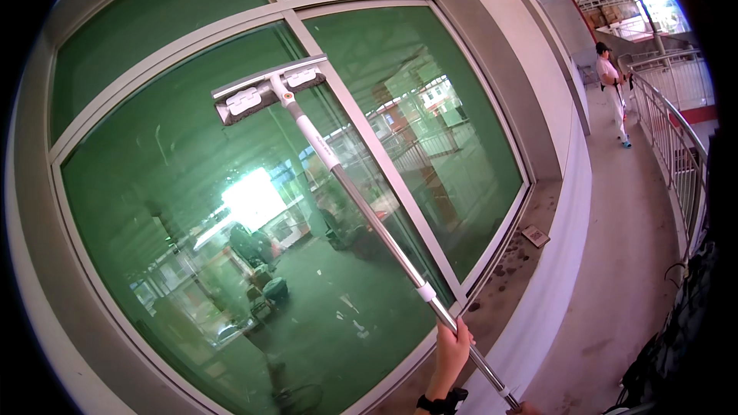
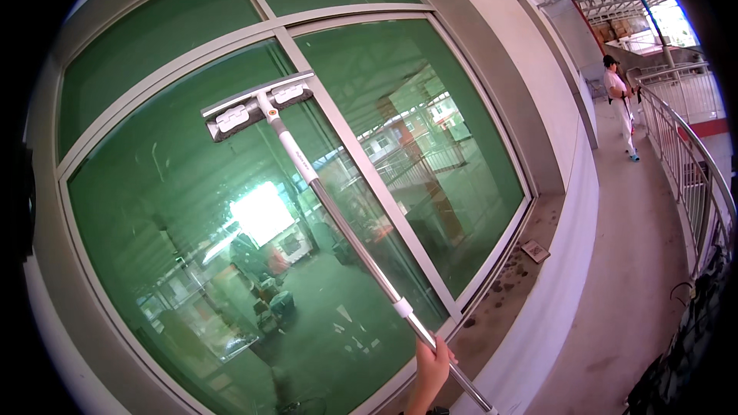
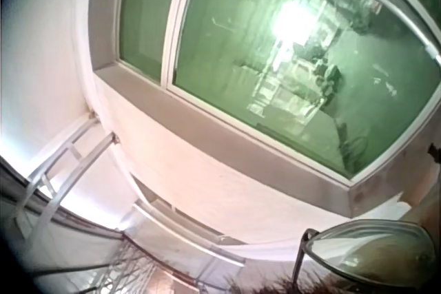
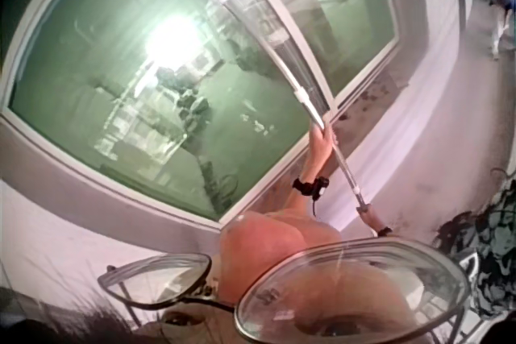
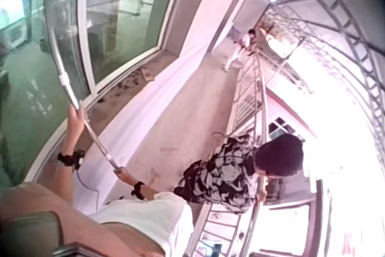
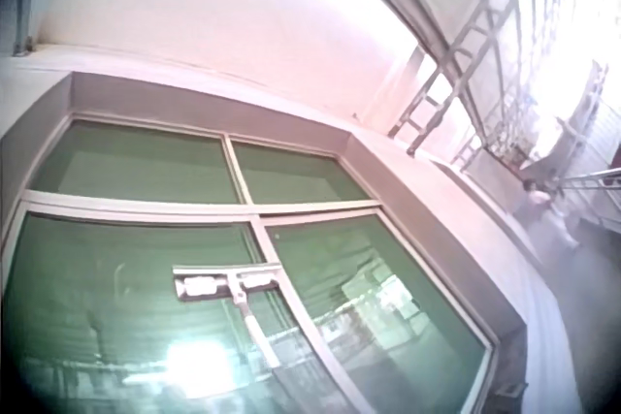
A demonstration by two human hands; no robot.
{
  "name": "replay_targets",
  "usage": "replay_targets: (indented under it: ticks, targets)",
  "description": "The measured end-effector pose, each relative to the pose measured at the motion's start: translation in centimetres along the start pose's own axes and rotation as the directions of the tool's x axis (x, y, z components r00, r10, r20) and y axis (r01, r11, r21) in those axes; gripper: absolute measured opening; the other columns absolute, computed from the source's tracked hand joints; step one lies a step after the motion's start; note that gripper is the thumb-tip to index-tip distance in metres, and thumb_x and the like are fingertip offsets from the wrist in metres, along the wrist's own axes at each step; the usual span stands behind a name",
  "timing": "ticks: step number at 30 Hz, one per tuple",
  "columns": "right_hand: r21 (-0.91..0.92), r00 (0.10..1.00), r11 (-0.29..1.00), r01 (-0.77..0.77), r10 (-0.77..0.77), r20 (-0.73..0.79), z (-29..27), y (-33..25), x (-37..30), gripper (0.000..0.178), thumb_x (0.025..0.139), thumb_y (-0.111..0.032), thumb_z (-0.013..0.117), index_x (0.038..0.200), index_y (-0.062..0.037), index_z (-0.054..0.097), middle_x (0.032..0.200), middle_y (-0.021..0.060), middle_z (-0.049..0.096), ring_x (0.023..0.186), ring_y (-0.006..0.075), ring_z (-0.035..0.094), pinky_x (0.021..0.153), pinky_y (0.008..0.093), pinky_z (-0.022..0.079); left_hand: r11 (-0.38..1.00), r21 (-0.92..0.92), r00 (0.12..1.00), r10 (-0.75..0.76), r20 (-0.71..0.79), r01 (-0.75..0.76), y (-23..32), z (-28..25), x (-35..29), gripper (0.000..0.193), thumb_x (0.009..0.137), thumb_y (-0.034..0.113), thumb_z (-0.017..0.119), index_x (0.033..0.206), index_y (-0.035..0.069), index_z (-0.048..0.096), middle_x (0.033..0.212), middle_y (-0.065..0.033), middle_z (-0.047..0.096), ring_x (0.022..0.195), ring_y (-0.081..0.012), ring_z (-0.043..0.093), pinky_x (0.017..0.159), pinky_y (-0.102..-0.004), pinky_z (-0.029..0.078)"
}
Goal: Cleaning a large glass window using a squeegee on an extension pole.
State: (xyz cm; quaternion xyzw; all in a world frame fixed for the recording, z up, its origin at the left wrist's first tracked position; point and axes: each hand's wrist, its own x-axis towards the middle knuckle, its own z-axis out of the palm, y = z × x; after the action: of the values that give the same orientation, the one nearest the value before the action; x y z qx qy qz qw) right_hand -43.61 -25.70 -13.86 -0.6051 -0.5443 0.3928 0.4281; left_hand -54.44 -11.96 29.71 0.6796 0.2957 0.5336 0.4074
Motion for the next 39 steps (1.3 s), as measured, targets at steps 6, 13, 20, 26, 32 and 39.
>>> replay_targets:
  ticks: [6, 13, 20, 26, 32, 39]
  targets:
    - [-0.027, 0.994, 0.995, -0.100, 0.101, 0.029, -4.0, -12.2, 4.1, 0.042, 0.084, -0.034, 0.064, 0.066, 0.0030, 0.060, 0.055, 0.0123, 0.055, 0.057, 0.0186, 0.055, 0.057, 0.0413, 0.044, 0.990, 0.140, 0.999, 0.033, -0.039, -0.027, 3.3, -2.0, 5.6, 0.019, 0.098, 0.018, 0.046, 0.090, 0.003, 0.038, 0.057, -0.0052, 0.051, 0.048, -0.0141, 0.055, 0.044, -0.0287, 0.047]
    - [0.055, 0.999, 0.998, 0.040, -0.042, 0.034, -5.3, -20.4, 7.8, 0.040, 0.083, -0.030, 0.061, 0.066, 0.0053, 0.057, 0.054, 0.0202, 0.051, 0.054, 0.0227, 0.057, 0.056, 0.0435, 0.043, 0.980, 0.181, 0.993, 0.099, -0.060, -0.087, 8.9, -2.9, 12.1, 0.022, 0.100, 0.023, 0.044, 0.093, 0.002, 0.039, 0.060, -0.0061, 0.052, 0.045, -0.0157, 0.055, 0.042, -0.0285, 0.047]
    - [-0.075, 0.983, 0.985, -0.158, 0.164, 0.080, -6.9, -9.3, 0.1, 0.040, 0.083, -0.033, 0.063, 0.073, 0.0053, 0.063, 0.064, 0.0235, 0.062, 0.066, 0.0383, 0.064, 0.061, 0.0449, 0.048, 0.997, 0.072, 0.998, -0.003, -0.059, 0.007, -1.6, 1.9, 1.3, 0.016, 0.099, 0.016, 0.046, 0.091, 0.003, 0.041, 0.060, -0.0053, 0.053, 0.050, -0.0142, 0.056, 0.048, -0.0275, 0.045]
    - [-0.278, 0.925, 0.886, -0.370, 0.380, -0.021, -9.1, 9.4, -14.3, 0.043, 0.080, -0.040, 0.061, 0.073, 0.0025, 0.064, 0.068, 0.0264, 0.061, 0.073, 0.0430, 0.063, 0.066, 0.0483, 0.050, 0.967, -0.153, 0.979, -0.204, 0.025, 0.206, -12.2, 10.2, -14.1, 0.015, 0.098, 0.015, 0.048, 0.090, 0.004, 0.040, 0.069, -0.0030, 0.051, 0.059, -0.0116, 0.056, 0.056, -0.0260, 0.046]
    - [-0.305, 0.904, 0.869, -0.389, 0.424, 0.055, -10.1, 16.6, -23.5, 0.043, 0.080, -0.041, 0.061, 0.072, 0.0020, 0.063, 0.069, 0.0265, 0.061, 0.072, 0.0437, 0.062, 0.065, 0.0491, 0.050, 0.867, -0.206, 0.885, -0.410, 0.220, 0.453, -15.8, 12.8, -22.8, 0.013, 0.098, 0.014, 0.049, 0.094, 0.004, 0.040, 0.075, -0.0051, 0.055, 0.070, -0.0124, 0.060, 0.065, -0.0266, 0.049]
    - [-0.198, 0.963, 0.960, -0.199, 0.229, 0.142, -7.9, 14.1, -11.8, 0.035, 0.079, -0.034, 0.060, 0.070, -0.0004, 0.063, 0.067, 0.0250, 0.061, 0.068, 0.0436, 0.061, 0.061, 0.0508, 0.049, 0.926, -0.169, 0.940, -0.324, 0.106, 0.338, -14.2, 8.2, -14.9, 0.014, 0.098, 0.016, 0.050, 0.096, 0.005, 0.040, 0.075, -0.0043, 0.056, 0.071, -0.0128, 0.061, 0.066, -0.0258, 0.049]
